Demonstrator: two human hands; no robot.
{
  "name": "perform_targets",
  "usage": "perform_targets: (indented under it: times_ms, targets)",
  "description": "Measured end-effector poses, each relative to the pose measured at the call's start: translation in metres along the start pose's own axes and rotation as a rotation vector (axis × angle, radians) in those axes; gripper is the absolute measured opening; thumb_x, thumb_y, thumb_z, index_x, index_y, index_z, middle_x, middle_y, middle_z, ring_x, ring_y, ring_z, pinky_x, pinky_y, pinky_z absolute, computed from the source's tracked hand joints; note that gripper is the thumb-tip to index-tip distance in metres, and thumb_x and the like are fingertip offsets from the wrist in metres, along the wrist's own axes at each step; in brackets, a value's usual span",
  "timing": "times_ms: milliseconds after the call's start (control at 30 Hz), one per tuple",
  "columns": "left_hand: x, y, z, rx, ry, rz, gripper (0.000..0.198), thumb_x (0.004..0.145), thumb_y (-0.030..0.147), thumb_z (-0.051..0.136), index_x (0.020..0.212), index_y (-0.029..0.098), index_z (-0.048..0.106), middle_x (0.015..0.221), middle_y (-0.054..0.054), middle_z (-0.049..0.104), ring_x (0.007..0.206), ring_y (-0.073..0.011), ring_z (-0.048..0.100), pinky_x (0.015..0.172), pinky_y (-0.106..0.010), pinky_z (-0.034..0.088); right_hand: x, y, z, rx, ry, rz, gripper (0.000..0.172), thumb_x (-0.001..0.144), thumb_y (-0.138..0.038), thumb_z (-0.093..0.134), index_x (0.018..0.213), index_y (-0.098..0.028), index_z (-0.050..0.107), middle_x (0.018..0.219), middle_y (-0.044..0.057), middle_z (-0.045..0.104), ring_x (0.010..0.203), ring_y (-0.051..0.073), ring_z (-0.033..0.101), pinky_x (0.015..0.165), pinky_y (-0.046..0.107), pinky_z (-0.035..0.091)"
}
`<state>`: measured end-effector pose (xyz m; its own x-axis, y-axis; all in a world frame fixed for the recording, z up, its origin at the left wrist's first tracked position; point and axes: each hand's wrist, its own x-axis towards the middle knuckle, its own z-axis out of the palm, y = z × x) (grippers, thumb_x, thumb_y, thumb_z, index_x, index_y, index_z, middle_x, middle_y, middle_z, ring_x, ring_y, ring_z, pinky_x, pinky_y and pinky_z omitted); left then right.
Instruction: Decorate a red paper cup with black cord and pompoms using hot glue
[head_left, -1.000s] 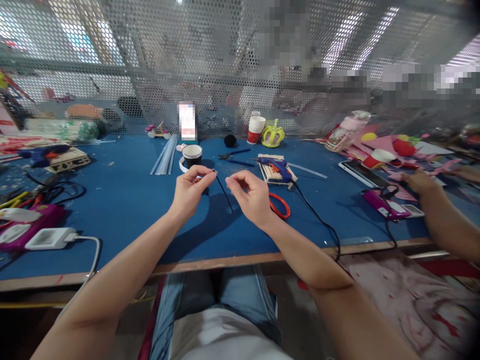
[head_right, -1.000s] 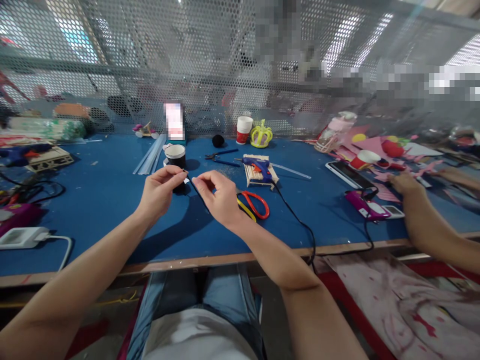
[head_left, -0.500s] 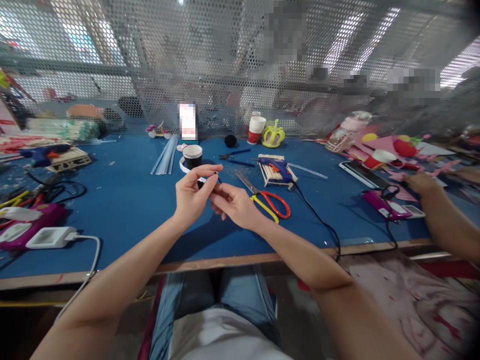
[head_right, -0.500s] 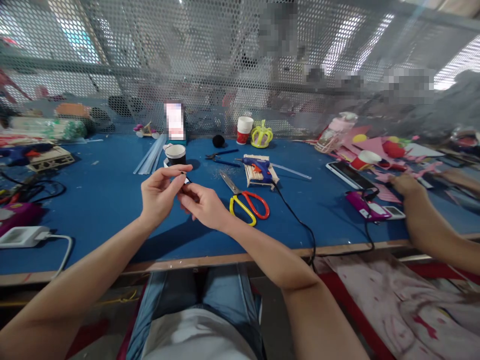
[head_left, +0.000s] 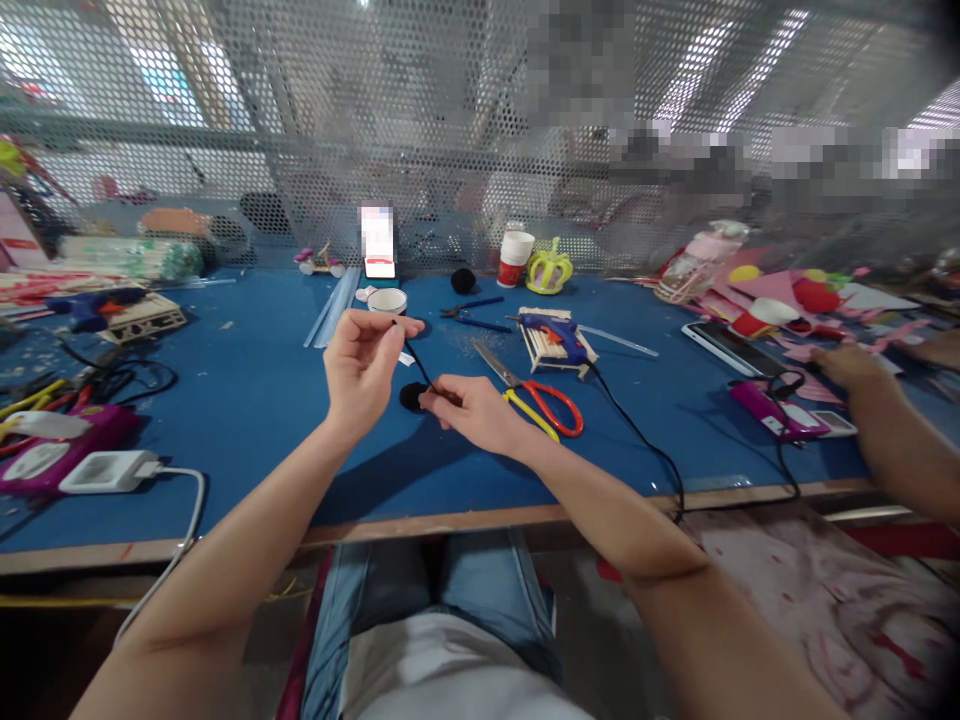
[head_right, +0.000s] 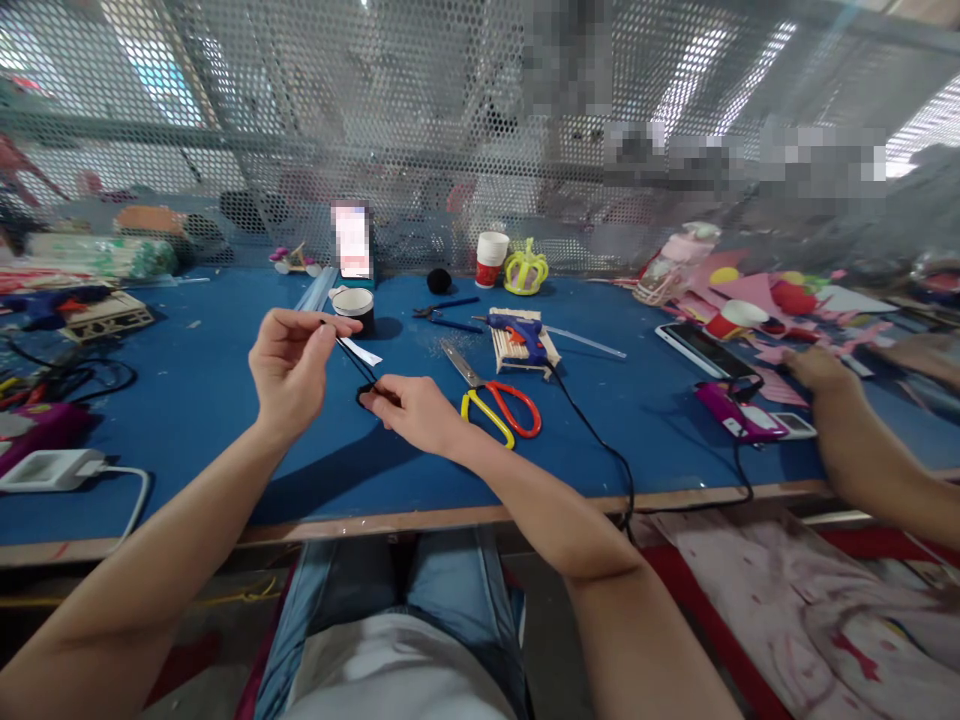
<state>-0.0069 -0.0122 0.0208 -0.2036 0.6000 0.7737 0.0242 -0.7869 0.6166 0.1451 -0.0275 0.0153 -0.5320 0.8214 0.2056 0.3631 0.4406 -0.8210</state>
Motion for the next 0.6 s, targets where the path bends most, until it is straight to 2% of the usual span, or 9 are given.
perform_targets:
  times_ms: [67,133,200,267,367,433,533,600]
  targets:
    - [0.004,-0.001,-0.005,0.074,-0.005,0.075,0.008,0.085,0.024,0.056,0.086,0.019,0.050,0.082,0.000,0.064,0.083,-0.0130,0.067,0.082,-0.033,0.053,0.004,0.007,0.000,-0.174,-0.003,0.039,0.025,0.087,-0.038,0.050,0.077,-0.016,0.058,0.062,-0.001,0.059,0.058,0.010,0.055,0.056,0.022,0.038]
    - [0.007,-0.003,-0.011,0.168,-0.019,0.159,0.007,0.085,0.022,0.055,0.088,0.020,0.049,0.083,0.000,0.063,0.083,-0.0124,0.066,0.080,-0.032,0.053,0.010,0.014,0.002,-0.379,0.021,0.080,0.029,0.085,-0.041,0.054,0.097,-0.016,0.061,0.070,0.002,0.064,0.064,0.014,0.059,0.058,0.023,0.037]
    - [0.008,-0.003,-0.016,0.285,-0.059,0.249,0.009,0.084,0.017,0.056,0.089,0.020,0.048,0.083,0.000,0.062,0.082,-0.0127,0.065,0.077,-0.032,0.053,0.016,0.021,0.006,-0.580,0.021,0.103,0.052,0.082,-0.050,0.056,0.122,-0.017,0.052,0.072,0.003,0.066,0.068,0.018,0.062,0.057,0.025,0.037]
    - [0.009,-0.003,-0.020,0.407,-0.116,0.316,0.013,0.081,0.013,0.057,0.089,0.021,0.049,0.082,0.000,0.061,0.080,-0.0125,0.063,0.074,-0.030,0.052,0.022,0.024,0.011,-0.755,-0.018,0.106,0.067,0.080,-0.059,0.053,0.132,-0.019,0.044,0.074,0.005,0.069,0.071,0.023,0.064,0.058,0.027,0.038]
    - [0.008,-0.002,-0.022,0.521,-0.181,0.359,0.014,0.080,0.011,0.056,0.087,0.020,0.049,0.081,0.000,0.059,0.075,-0.0110,0.060,0.069,-0.027,0.050,0.027,0.022,0.014,-0.874,-0.072,0.107,0.055,0.081,-0.060,0.049,0.121,-0.022,0.056,0.083,0.009,0.071,0.079,0.026,0.066,0.061,0.029,0.040]
    - [0.008,-0.001,-0.021,0.561,-0.199,0.331,0.011,0.080,0.012,0.056,0.085,0.020,0.049,0.080,0.001,0.058,0.071,-0.0097,0.058,0.066,-0.025,0.049,0.029,0.019,0.012,-0.826,-0.111,0.125,0.049,0.078,-0.057,0.054,0.112,-0.021,0.061,0.087,0.009,0.071,0.082,0.027,0.066,0.064,0.030,0.041]
    - [0.008,-0.001,-0.020,0.569,-0.192,0.194,0.008,0.080,0.016,0.057,0.082,0.018,0.050,0.075,0.002,0.056,0.064,-0.0078,0.056,0.061,-0.022,0.047,0.032,0.018,0.005,-0.626,-0.158,0.188,0.048,0.064,-0.044,0.072,0.105,-0.021,0.063,0.086,0.008,0.070,0.082,0.025,0.064,0.064,0.028,0.042]
    - [0.008,-0.002,-0.019,0.522,-0.183,0.040,0.008,0.080,0.019,0.058,0.080,0.018,0.050,0.070,0.002,0.056,0.059,-0.0074,0.055,0.055,-0.021,0.045,0.039,0.024,-0.001,-0.499,-0.161,0.232,0.037,0.062,-0.035,0.073,0.095,-0.021,0.065,0.077,0.005,0.069,0.073,0.021,0.064,0.059,0.025,0.042]
